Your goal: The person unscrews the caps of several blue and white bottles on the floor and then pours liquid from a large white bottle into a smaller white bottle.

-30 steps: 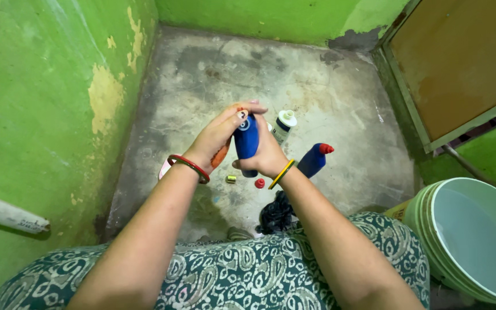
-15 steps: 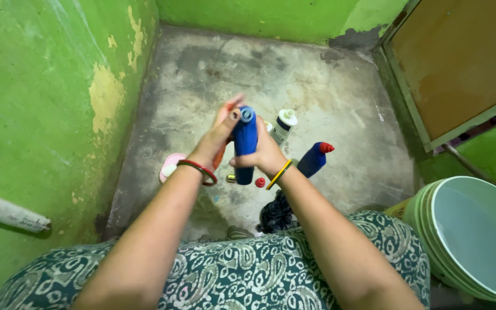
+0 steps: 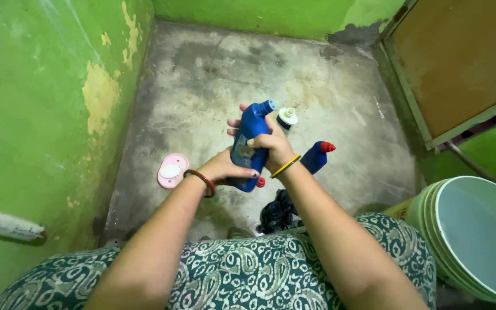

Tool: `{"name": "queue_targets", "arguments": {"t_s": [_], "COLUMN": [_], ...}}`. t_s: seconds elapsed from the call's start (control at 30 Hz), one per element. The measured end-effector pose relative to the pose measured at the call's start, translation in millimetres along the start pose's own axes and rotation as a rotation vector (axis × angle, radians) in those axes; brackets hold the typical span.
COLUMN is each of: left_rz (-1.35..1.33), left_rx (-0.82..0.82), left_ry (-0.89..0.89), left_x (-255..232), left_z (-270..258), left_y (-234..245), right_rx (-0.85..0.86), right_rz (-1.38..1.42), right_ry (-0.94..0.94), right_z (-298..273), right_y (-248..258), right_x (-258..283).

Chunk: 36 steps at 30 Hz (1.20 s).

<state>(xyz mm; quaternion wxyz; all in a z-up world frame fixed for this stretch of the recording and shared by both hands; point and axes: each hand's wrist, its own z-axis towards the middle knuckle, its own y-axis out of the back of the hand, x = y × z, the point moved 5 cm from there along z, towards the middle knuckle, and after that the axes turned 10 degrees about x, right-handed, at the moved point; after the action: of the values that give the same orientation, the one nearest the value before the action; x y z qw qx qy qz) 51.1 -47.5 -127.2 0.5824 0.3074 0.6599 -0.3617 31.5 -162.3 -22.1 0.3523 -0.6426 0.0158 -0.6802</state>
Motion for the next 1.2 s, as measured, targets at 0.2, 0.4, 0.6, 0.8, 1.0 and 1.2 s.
{"name": "queue_targets", "arguments": {"t_s": [0.2, 0.4, 0.6, 0.8, 1.0, 1.2], "left_rz": [0.285, 0.407, 0.486, 0.440, 0.346, 0.324], "left_rx": [-0.254, -0.594, -0.666, -0.677, -0.677, -0.621], "left_ry": [-0.016, 0.142, 0.235, 0.200, 0.204, 0.171], "left_x": [8.3, 24.4, 42.0, 56.1, 56.6, 49.1], "left_z": [8.1, -6.5, -2.6, 19.6, 38.8, 45.6], "left_y": [21.6, 52.3, 66.1, 64.8, 57.3, 47.9], "right_rx": [-0.020, -0.324, -0.016, 0.213, 0.287, 0.286], "right_rz": [-0.141, -0.193, -1.546, -1.681, -1.707, -1.718], "right_ry": [-0.065, -0.322, -0.757, -1.133, -1.039, -1.043], "right_z": [2.3, 1.9, -38.4, -62.7, -87.2, -92.8], "right_y": [23.0, 135.4, 202.4, 186.5, 214.5, 224.0], "right_x": [-6.7, -60.5, -141.9, -179.4, -213.6, -225.1]}}
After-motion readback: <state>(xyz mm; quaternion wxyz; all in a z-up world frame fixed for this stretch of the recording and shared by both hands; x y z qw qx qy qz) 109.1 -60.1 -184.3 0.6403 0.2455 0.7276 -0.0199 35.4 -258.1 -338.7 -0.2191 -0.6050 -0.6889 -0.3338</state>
